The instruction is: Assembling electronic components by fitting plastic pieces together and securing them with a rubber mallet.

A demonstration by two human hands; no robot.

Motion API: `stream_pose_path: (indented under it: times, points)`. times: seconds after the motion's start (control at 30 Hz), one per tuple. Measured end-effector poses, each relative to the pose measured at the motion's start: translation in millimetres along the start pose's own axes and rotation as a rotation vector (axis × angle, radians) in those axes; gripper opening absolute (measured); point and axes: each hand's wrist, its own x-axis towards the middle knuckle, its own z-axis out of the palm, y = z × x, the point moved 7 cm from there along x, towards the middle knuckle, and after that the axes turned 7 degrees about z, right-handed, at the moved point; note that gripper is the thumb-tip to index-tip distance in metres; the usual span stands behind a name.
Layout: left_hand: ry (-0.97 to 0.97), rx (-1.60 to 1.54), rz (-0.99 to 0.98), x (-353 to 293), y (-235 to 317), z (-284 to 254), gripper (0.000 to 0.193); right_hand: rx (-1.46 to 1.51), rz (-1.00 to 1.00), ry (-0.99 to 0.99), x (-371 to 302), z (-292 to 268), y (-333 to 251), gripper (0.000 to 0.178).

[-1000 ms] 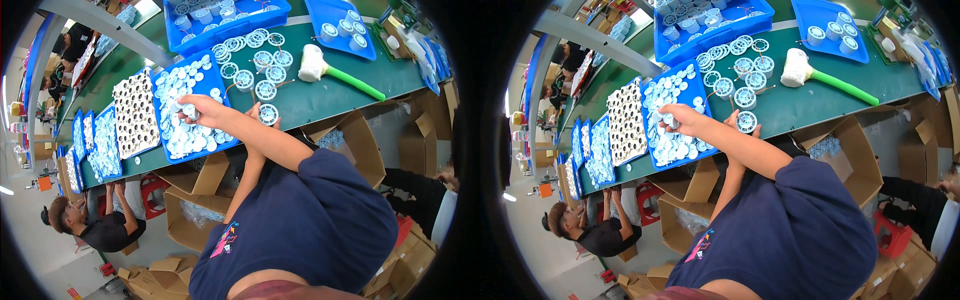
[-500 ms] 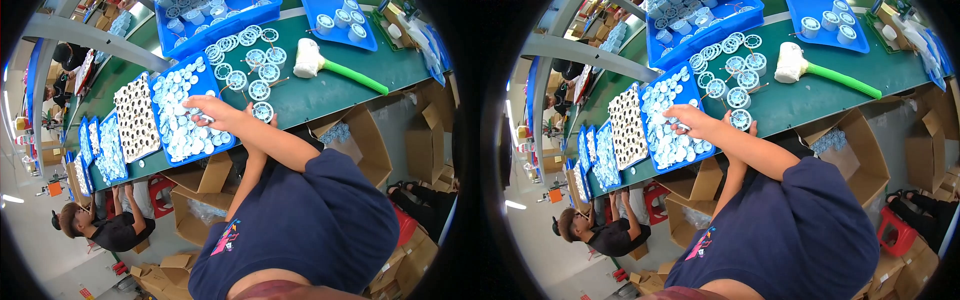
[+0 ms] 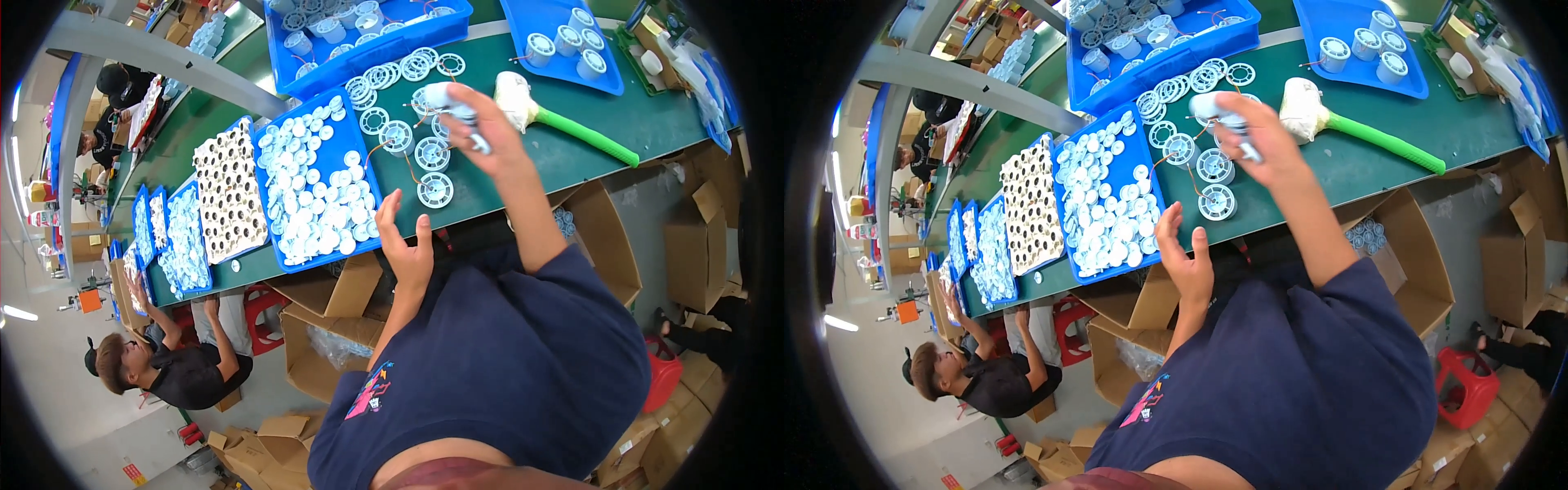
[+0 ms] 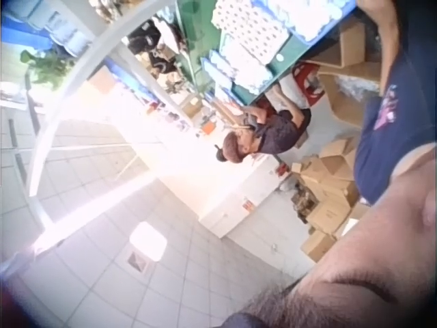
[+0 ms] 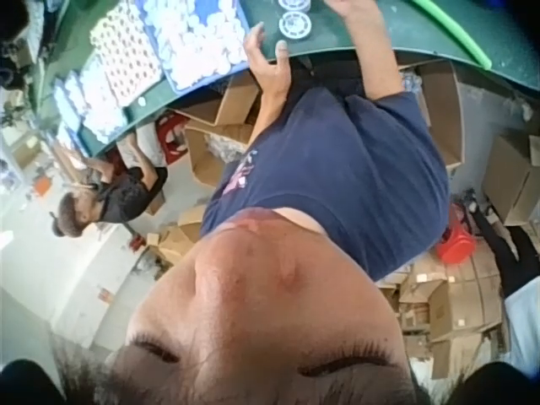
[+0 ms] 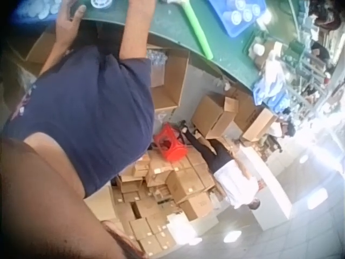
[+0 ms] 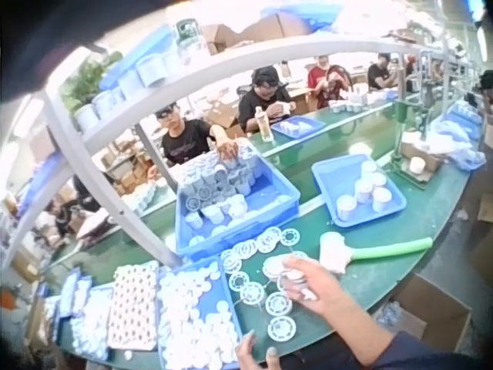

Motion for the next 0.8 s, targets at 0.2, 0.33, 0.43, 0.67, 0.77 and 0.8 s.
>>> stream_pose_path:
  times: [0.2,0.33,0.43,0.67,0.77,0.8]
  points:
    - [-0.061,0.150,0.114,96,29,0,0.022,-0.010,-0.074,0.187,-49,-65,-18,0.018]
    - [-0.240,0.354,0.188,139,1,44,0.034,-0.124,0.017,0.192,-56,-74,4,0.020]
    - [-0.346,0.418,0.226,149,-15,69,0.023,-0.115,0.093,0.141,-51,-92,20,0.020]
    - [-0.291,0.315,0.217,180,-29,68,0.016,-0.040,0.116,0.067,-50,-97,18,0.018]
    - [-0.325,0.245,0.079,189,-45,65,0.020,-0.042,0.137,0.059,-48,-96,20,0.018]
    - [-0.360,0.192,-0.078,190,-56,65,0.021,-0.040,0.145,0.058,-49,-95,20,0.019]
